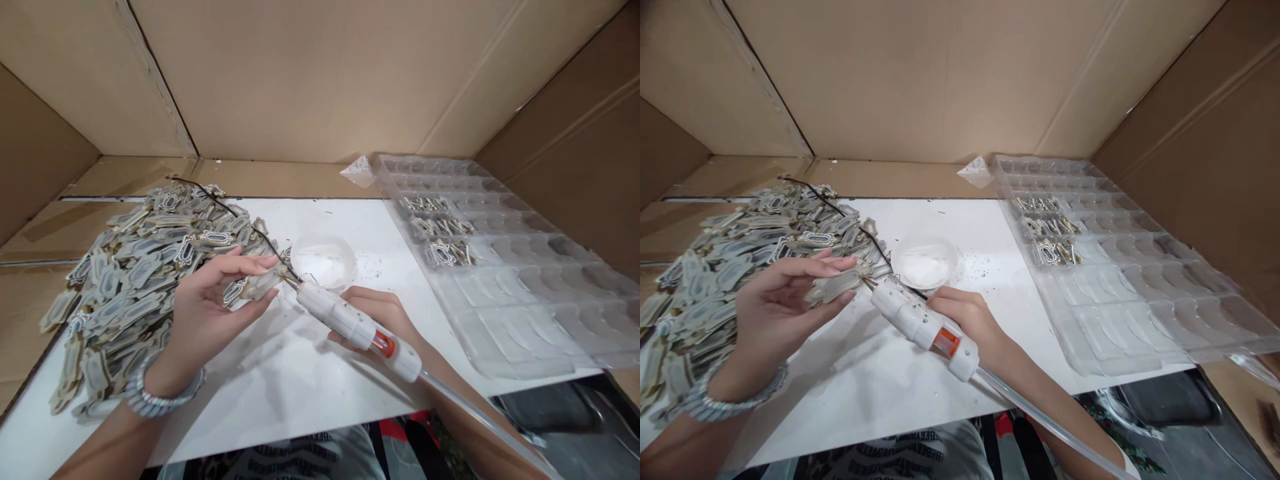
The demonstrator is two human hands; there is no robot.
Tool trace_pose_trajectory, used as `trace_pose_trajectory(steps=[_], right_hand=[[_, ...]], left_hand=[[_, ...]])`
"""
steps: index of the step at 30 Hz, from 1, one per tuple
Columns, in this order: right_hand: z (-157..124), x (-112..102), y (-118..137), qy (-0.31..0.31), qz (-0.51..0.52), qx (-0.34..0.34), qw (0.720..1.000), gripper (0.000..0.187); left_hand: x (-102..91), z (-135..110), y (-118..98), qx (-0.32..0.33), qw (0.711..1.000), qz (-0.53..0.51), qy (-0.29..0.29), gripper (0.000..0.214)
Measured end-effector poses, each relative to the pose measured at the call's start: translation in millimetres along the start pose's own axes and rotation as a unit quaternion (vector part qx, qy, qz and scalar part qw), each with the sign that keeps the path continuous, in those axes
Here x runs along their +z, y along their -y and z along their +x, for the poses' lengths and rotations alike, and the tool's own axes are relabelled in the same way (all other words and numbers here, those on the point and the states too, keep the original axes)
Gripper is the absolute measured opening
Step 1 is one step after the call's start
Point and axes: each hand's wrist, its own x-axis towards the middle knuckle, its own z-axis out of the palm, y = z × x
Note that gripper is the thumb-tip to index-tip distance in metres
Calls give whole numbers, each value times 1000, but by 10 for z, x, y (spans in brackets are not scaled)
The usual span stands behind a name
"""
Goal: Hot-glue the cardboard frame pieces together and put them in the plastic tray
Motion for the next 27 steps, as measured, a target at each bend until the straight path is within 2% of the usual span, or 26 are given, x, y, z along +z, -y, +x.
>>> trace_pose_trajectory(steps=[9, 16, 22, 27], right_hand=[[-2, -8, -1, 13, -13, 9, 1000, 18], [-27, -7, 3, 19, -13, 41, 999, 15], [-15, 11, -67, 5, -6, -12, 1000, 14], [-11, -5, -14, 12, -24, 25, 999, 19]], left_hand=[[-10, -40, 52, 11, 1000, 4, -1, 28], [-10, -45, 37, 8, 1000, -1, 1, 31], [1, -23, 11, -7, 1000, 0, -6, 29], [-7, 6, -33, -13, 999, -9, -28, 28]])
